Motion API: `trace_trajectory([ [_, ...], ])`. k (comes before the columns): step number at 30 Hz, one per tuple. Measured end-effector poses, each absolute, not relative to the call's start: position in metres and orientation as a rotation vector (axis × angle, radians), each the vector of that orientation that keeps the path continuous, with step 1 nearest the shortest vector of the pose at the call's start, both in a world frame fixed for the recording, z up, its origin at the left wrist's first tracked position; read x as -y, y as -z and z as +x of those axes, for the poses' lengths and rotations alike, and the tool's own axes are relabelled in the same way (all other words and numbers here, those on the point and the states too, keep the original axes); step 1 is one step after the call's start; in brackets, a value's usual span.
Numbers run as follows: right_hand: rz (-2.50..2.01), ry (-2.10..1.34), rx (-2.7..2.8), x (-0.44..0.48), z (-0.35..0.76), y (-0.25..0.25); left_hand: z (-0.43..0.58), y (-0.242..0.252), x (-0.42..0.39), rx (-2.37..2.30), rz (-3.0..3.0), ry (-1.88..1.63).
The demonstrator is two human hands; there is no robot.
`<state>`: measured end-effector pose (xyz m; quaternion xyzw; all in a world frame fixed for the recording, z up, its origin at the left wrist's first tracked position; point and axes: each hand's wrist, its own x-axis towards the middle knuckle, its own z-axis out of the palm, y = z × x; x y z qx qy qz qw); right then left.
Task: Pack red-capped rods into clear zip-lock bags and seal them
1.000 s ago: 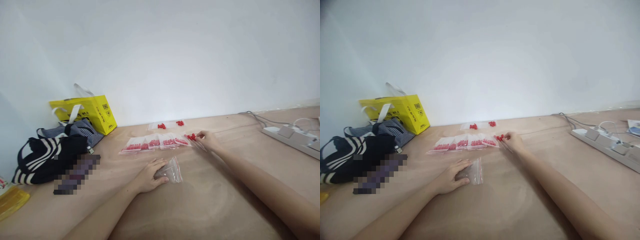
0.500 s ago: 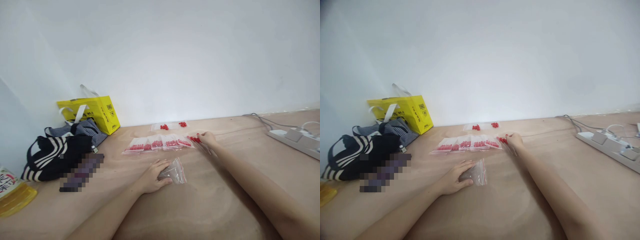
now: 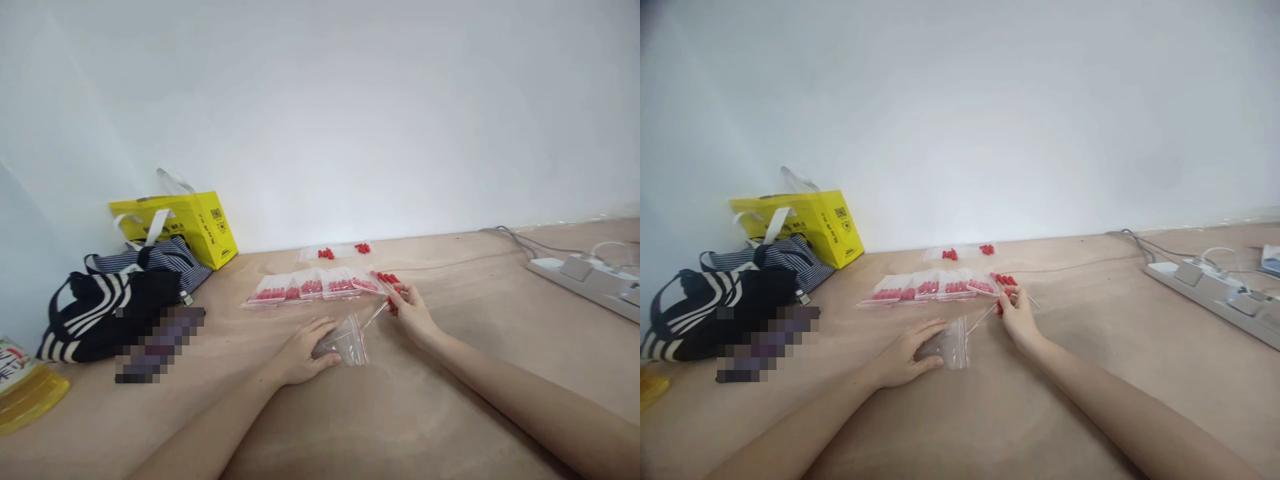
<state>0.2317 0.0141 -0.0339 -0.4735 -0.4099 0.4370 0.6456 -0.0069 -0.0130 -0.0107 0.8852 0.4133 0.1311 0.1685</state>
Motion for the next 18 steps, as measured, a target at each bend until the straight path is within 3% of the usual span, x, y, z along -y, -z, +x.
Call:
trace_trajectory([
  [7, -0.999, -1.198, 0.917, 0.001, 0.213, 0.034, -0.006, 0.011, 0.012, -1.158, 2.533, -0.390],
  [12, -0.880, -1.401, 1.343, 0.013, 0.208, 0.035, -0.002, 0.012, 0.012, -1.093, 2.554, -0.477],
  [18, -1.045, -1.137, 1.891, 0.014, 0.214, 0.035, 0.001, 0.009, 0.013, -1.109, 2.608, -0.599],
])
